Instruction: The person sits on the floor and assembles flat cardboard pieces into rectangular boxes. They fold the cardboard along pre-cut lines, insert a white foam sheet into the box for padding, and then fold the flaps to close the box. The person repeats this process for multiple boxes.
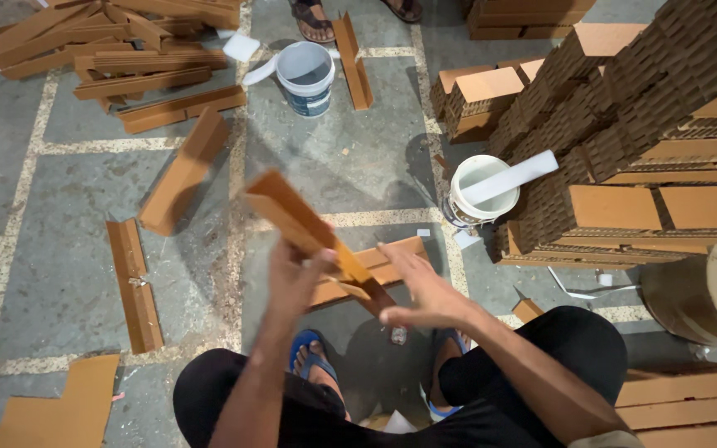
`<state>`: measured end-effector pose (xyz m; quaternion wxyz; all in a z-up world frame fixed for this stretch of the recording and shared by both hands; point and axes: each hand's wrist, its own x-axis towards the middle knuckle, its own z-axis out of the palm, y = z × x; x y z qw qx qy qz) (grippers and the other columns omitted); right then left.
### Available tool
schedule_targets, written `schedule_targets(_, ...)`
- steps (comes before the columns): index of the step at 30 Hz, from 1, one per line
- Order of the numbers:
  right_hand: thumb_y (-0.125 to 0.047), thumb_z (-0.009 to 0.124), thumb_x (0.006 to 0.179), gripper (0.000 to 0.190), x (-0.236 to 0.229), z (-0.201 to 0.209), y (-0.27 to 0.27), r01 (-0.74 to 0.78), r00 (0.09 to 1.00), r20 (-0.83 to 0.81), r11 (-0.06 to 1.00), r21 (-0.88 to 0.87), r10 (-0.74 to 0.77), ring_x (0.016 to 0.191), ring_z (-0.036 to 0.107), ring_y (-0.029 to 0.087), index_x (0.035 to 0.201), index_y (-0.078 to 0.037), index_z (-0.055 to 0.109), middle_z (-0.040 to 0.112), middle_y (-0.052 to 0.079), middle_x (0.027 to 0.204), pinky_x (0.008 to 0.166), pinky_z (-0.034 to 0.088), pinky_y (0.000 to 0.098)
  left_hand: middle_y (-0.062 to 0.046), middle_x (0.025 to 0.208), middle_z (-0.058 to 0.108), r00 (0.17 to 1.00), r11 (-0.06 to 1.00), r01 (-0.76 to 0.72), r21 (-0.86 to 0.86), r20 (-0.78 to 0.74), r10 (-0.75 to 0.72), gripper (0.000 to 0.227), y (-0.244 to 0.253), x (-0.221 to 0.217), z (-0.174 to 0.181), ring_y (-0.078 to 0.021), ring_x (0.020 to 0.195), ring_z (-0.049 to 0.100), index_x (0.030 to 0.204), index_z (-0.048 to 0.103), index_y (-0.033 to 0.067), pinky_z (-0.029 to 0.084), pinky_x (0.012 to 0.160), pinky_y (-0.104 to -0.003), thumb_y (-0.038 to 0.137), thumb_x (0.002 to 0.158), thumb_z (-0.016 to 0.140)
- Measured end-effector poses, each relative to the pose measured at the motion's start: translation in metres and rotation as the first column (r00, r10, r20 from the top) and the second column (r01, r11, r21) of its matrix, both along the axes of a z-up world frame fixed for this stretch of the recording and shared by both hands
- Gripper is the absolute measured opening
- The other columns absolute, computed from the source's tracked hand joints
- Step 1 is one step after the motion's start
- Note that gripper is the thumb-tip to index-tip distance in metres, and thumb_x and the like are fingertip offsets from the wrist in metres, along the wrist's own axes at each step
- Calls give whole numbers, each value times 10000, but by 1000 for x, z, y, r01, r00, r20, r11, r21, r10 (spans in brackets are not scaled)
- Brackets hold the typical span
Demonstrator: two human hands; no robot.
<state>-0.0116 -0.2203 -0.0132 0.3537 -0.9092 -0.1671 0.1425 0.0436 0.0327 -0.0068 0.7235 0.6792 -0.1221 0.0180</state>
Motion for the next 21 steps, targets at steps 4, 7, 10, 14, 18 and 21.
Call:
schedule_targets(4, -338, 834, 818, 878, 0, -4, -2, -35, 948, 315, 963, 268, -53, 1364, 505, 384, 1523, -17, 420, 553, 207, 1462, 1141, 368, 474, -92, 1052, 746, 981, 979, 194, -59, 39, -192, 405, -45, -22, -11, -137, 918, 713, 1229, 637, -20, 592, 802, -294, 115, 866, 758)
schedule_targets(7, -258, 825, 818, 734, -3, -13, 2, 47, 935, 322, 953, 300, -148, 1187, 623, 333, 1445, -33, 517, 679, 158, 1272, 1048, 440, 445, -74, 990, 744, 971, 967, 236, -97, -10, -238, 374, -60, -31, -18, -104, 833, 691, 1220, 626, -19, 568, 738, -255, 73, 881, 755)
schedule_targets(10, -165, 787, 831, 566, -2, -18, 4, 83, 937, 299, 946, 315, -182, 1075, 648, 312, 1344, -48, 579, 713, 128, 1137, 1006, 432, 440, -69, 977, 748, 978, 973, 208, -98, 7, -209, 315, -68, -31, -20, -97, 822, 696, 1173, 634, -31, 574, 732, -250, 41, 889, 750)
schedule_targets(14, -142, 765, 876, 286, -5, -23, 4, 120, 934, 295, 953, 278, -204, 1014, 649, 293, 1140, -97, 665, 711, 94, 1011, 1025, 428, 420, -86, 1013, 749, 976, 960, 217, -176, 52, -211, 221, -72, -35, -19, -115, 931, 719, 1129, 656, -49, 595, 828, -271, 30, 938, 734)
schedule_targets(18, -198, 812, 864, 221, -4, -23, 1, 124, 941, 277, 958, 259, -197, 943, 662, 277, 992, -99, 663, 709, 88, 929, 1034, 423, 428, -83, 963, 768, 953, 952, 303, -43, 27, -302, 250, -61, -30, -12, -134, 849, 730, 1139, 693, -44, 590, 770, -279, 77, 923, 727)
schedule_targets(21, -225, 833, 818, 297, -6, -23, 2, 155, 936, 268, 952, 264, -226, 1079, 608, 332, 1046, -98, 691, 720, 113, 1058, 965, 446, 433, -180, 1227, 650, 894, 979, 192, 68, 399, -203, 464, -47, -22, -10, -215, 1143, 627, 1207, 627, -99, 508, 953, -350, 62, 792, 756)
